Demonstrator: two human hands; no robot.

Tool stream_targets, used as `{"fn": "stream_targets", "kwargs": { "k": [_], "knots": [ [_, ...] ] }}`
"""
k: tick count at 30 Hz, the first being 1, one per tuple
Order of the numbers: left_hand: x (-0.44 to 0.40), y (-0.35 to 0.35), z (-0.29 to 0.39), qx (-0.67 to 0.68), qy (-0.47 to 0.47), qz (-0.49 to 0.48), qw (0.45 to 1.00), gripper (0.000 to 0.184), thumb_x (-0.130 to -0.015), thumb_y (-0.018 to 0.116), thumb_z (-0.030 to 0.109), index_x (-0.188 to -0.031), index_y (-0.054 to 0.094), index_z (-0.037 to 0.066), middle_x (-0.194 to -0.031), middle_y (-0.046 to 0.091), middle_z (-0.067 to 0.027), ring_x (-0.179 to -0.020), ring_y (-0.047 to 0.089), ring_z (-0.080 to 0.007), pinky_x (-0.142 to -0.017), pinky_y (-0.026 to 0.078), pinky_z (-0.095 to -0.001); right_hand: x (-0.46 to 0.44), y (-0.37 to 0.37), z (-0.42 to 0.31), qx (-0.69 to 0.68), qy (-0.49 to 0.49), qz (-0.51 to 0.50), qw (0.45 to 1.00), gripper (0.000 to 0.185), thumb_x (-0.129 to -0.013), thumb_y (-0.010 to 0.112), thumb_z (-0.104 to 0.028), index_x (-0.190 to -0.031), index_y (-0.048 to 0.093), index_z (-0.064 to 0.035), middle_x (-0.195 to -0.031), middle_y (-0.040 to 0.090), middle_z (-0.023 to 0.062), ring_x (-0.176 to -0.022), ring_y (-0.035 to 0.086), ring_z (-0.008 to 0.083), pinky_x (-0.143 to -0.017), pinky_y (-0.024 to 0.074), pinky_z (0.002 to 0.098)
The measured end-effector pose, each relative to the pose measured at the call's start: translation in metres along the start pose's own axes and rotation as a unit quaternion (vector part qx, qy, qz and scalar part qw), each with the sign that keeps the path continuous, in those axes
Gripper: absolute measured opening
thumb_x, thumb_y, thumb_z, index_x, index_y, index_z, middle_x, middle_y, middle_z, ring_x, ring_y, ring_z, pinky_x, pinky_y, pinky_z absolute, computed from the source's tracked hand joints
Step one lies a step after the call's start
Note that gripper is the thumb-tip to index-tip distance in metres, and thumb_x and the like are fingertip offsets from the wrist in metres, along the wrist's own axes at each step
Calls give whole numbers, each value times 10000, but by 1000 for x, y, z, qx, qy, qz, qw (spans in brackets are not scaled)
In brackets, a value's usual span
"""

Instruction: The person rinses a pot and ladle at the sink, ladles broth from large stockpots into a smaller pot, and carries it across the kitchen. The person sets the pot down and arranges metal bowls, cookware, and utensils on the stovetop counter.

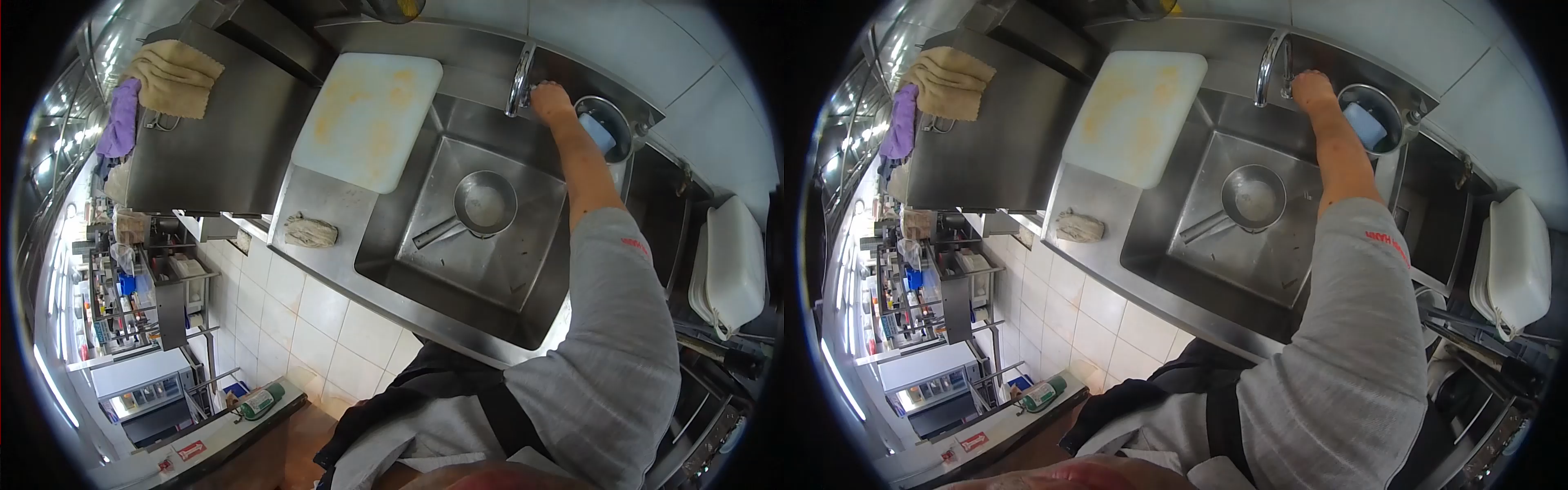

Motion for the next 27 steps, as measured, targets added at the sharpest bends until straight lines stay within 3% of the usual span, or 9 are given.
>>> {"fn": "stream_targets", "kwargs": {
  "k": [5, 8, 12, 14, 18, 21, 24, 25, 27],
  "knots": [
    [-34, 31, -11, 69, 11, -1, 998, 397, -844, 618, 98, -1218, 545, -11, -936, 672, -111, -817, 661, -189, -656, 532, -307, 10, -17, -6, 75, -34, -32, 996, 208, -857, 537, -147, -971, 702, -90, -1014, 678, 116, -1027, 619, 289, -864, 490, 399],
    [-53, 30, -7, 122, 26, 13, 992, 395, -842, 621, 92, -1216, 545, -10, -935, 672, -114, -812, 662, -187, -651, 532, -303, 39, -20, -15, -139, 46, 104, 984, 257, -842, 613, -273, -952, 721, -67, -966, 697, 126, -890, 660, 300, -781, 512, 400],
    [-22, 8, 58, 158, 14, 37, 987, 396, -862, 605, 106, -1241, 526, 23, -962, 645, -99, -828, 646, -190, -606, 526, -324, 107, -27, -53, -447, 125, 83, 882, 341, -853, 607, -345, -887, 723, -27, -874, 700, 149, -797, 677, 300, -691, 511, 393],
    [-11, 8, 67, 116, 19, 36, 992, 405, -861, 607, 109, -1247, 519, 22, -960, 643, -101, -839, 645, -190, -601, 526, -328, 121, -7, -67, -646, 163, -18, 746, 314, -856, 634, -348, -911, 728, -53, -871, 690, 169, -779, 666, 331, -690, 506, 404],
    [-16, 8, 55, 77, 19, -4, 997, 439, -855, 618, 118, -1263, 495, 11, -972, 636, -116, -859, 647, -213, -603, 537, -370, 102, -1, -47, -612, 124, -6, 781, 276, -867, 635, -300, -927, 708, -41, -866, 678, 195, -761, 656, 348, -665, 509, 400],
    [-24, 19, -1, 225, -86, -32, 970, 440, -847, 655, 96, -1246, 492, 7, -977, 633, -122, -819, 651, -227, -592, 556, -424, 79, -15, 11, -387, 223, 317, 836, 278, -897, 563, -294, -994, 654, -50, -864, 684, 199, -797, 670, 361, -693, 514, 446],
    [-58, 17, -46, 99, 60, -59, 991, 451, -825, 642, 78, -1250, 503, 23, -881, 661, -111, -748, 653, -213, -592, 549, -393, 32, 12, 31, -197, 309, 211, 906, 192, -832, 591, -182, -910, 644, -15, -911, 675, 219, -872, 670, 372, -759, 546, 454],
    [-61, 25, -72, 237, -28, -39, 970, 469, -812, 637, 84, -1259, 504, 29, -844, 671, -105, -728, 654, -209, -600, 545, -371, 12, 40, 39, -218, 293, 216, 905, 150, -842, 596, -162, -908, 639, -34, -940, 681, 190, -897, 678, 333, -764, 555, 421],
    [-37, 14, -43, 70, -77, 63, 993, 477, -785, 626, 140, -1240, 542, 29, -832, 688, -112, -710, 659, -198, -613, 540, -353, -5, 74, 63, -175, 292, 173, 924, 143, -829, 646, -172, -933, 649, -73, -959, 691, 143, -868, 694, 298, -731, 568, 402]
  ]
}}
Point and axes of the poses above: each hand's wrist, its own x-axis away from the middle knuckle, its own y-axis out of the palm, z = x × y, the point moved 8 cm from there along -x, towards the middle knuckle
